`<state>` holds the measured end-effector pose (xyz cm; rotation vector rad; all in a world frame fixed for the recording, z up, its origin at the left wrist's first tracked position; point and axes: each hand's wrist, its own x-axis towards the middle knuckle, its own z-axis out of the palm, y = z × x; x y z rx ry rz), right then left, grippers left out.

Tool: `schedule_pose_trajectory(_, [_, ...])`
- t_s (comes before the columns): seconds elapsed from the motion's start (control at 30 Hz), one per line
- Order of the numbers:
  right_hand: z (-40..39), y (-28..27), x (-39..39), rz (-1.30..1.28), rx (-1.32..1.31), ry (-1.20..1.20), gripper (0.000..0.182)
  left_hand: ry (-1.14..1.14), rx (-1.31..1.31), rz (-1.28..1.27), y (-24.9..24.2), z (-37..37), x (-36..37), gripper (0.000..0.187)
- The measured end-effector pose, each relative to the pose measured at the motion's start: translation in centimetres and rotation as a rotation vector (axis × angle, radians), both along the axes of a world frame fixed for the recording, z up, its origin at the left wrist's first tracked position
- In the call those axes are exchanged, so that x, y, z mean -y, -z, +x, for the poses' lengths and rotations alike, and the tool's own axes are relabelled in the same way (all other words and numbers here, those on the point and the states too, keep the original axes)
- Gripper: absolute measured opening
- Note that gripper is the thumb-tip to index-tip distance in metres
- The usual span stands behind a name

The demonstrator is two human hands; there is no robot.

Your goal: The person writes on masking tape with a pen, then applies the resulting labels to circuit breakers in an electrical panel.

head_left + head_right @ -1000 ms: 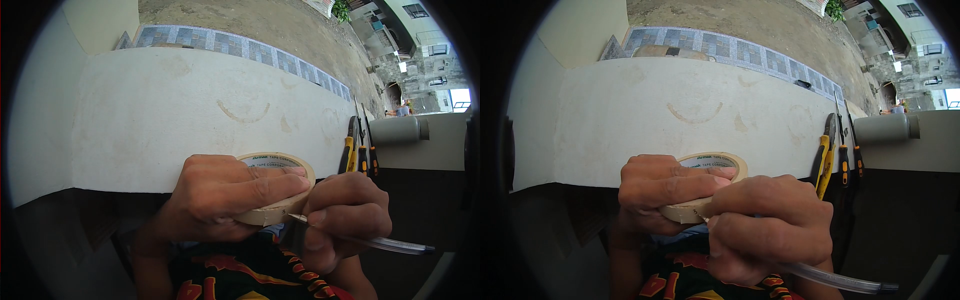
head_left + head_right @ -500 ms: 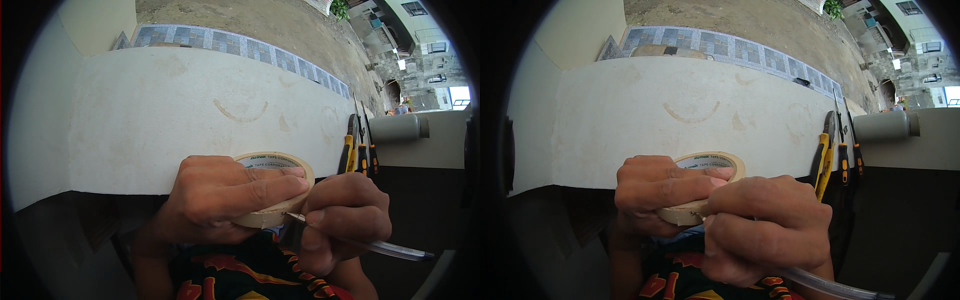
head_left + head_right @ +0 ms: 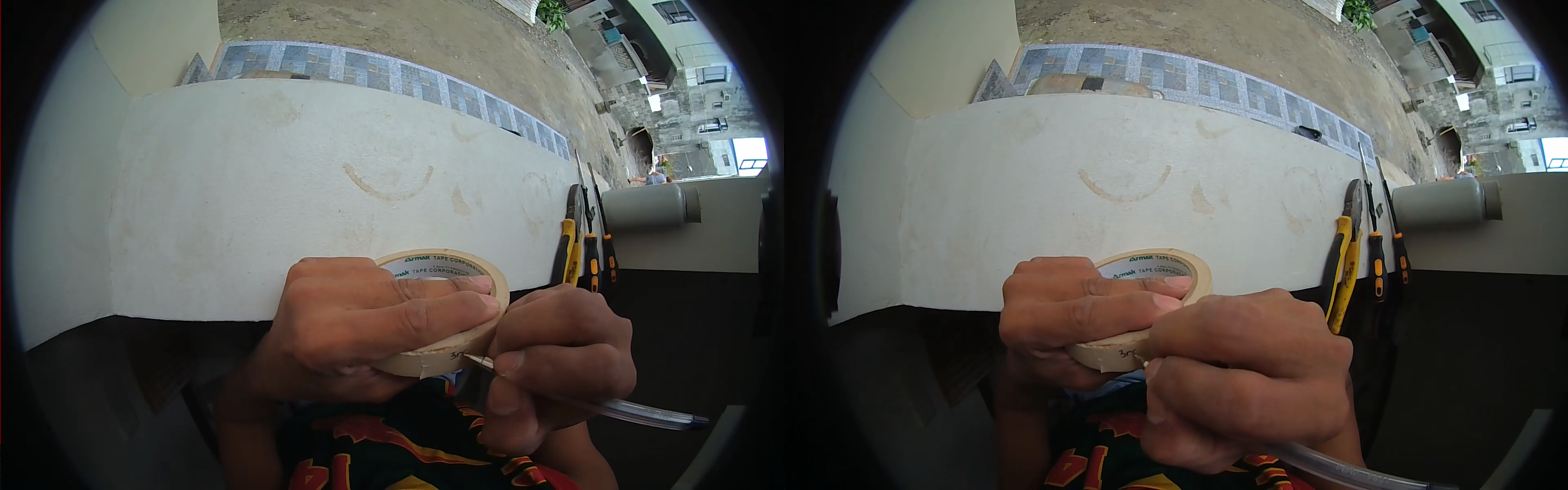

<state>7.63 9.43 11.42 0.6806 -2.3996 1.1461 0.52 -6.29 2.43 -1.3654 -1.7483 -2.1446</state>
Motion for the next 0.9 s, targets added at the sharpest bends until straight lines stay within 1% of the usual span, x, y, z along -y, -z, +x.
schedule_pose_trajectory(0.07, [-0.1,0.2,-0.1,-0.029,0.003,-0.013,0.022,0.006,-0.003,-0.017,0.0,-0.1,0.2,0.066])
schedule_pose_trajectory(0.17, [-0.3,0.5,-0.4,0.009,-0.067,0.0,0.022,0.013,0.001,-0.034,-0.4,-0.1,0.3,0.066])
schedule_pose_trajectory(0.37, [-0.3,0.3,-0.1,-0.014,-0.054,0.031,0.022,-0.015,0.001,-0.021,-0.5,0.0,0.1,0.064])
schedule_pose_trajectory(0.43, [-0.3,-0.1,-0.2,-0.033,0.019,-0.038,0.022,-0.019,0.0,-0.031,-0.6,0.0,0.1,0.063])
schedule_pose_trajectory(0.5, [-0.2,0.3,-0.4,-0.068,-0.007,-0.006,0.022,-0.085,-0.006,-0.049,-0.5,0.1,-0.1,0.027])
schedule_pose_trajectory(0.57, [-0.1,0.8,-0.6,-0.103,-0.034,0.023,0.022,-0.09,-0.024,-0.041,-0.5,0.0,-0.2,0.027])
schedule_pose_trajectory(0.77, [0.0,0.8,-0.9,-0.127,-0.025,-0.007,0.022,-0.075,-0.035,-0.085,-0.4,-0.1,0.3,0.028])
schedule_pose_trajectory(0.83, [-0.2,0.8,-1.1,-0.107,-0.033,-0.053,0.021,-0.066,-0.045,-0.089,-0.4,-0.1,0.1,0.028])
schedule_pose_trajectory(0.9, [-0.5,0.8,-0.9,-0.116,-0.041,-0.051,0.021,-0.092,-0.027,-0.035,-0.3,0.0,-0.2,0.027])
